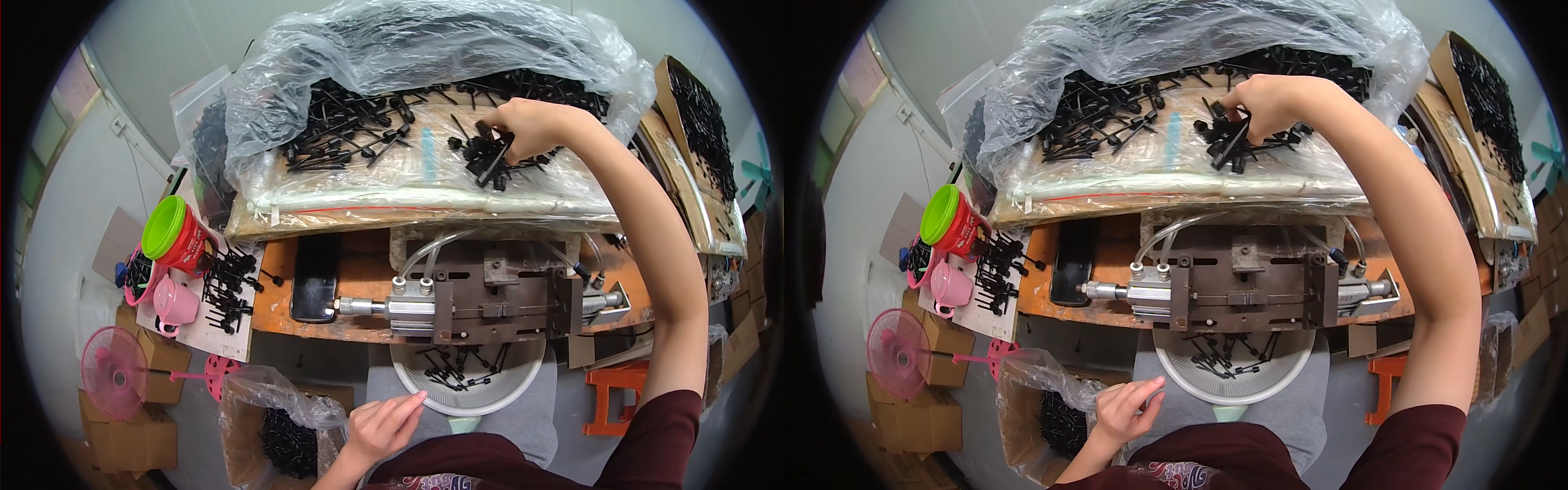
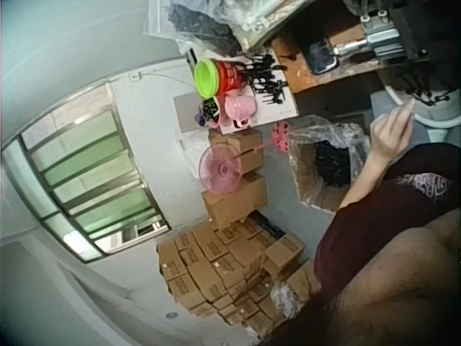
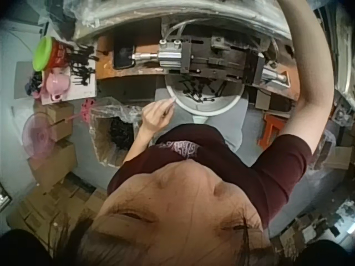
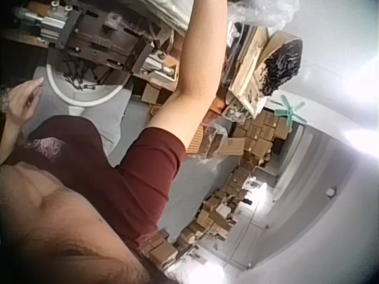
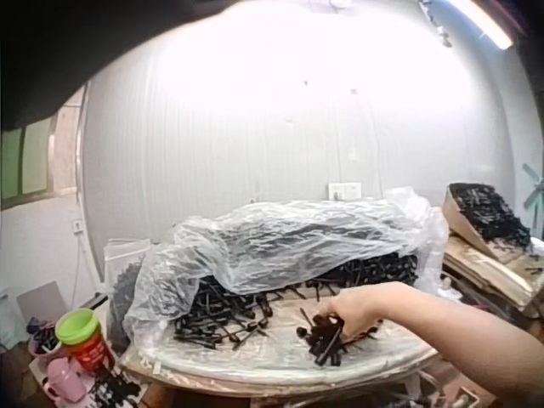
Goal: Assembling plastic connector components using a bench-mounted pneumatic press.
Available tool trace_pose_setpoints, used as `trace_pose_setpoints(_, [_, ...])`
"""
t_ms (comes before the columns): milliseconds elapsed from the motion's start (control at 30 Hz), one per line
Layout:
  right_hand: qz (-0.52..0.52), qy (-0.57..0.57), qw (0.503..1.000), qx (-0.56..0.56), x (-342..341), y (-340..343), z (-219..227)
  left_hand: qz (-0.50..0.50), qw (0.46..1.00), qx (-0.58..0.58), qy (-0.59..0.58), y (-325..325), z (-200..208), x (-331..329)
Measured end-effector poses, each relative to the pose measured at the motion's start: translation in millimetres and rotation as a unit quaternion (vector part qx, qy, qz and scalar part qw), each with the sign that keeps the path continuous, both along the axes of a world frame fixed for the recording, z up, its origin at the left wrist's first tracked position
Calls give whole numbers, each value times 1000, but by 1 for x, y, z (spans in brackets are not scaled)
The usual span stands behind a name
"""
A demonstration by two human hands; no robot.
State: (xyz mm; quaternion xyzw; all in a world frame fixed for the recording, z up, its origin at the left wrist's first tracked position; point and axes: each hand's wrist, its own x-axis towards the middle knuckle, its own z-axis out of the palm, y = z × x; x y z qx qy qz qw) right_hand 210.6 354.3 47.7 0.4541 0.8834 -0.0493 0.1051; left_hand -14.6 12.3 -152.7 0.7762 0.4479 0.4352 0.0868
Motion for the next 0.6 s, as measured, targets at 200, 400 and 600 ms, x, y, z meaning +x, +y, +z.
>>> trace_pose_setpoints(200, [12,5,993,118,27,-29,16,-18,1000,0,4,-2,3,10])
trace_pose_setpoints(400, [120,106,968,195,18,-57,-6,-26,1000,-5,10,-4,1,15])
trace_pose_setpoints(600, [7,97,980,171,-3,-40,-29,-24,1000,0,6,-5,1,23])
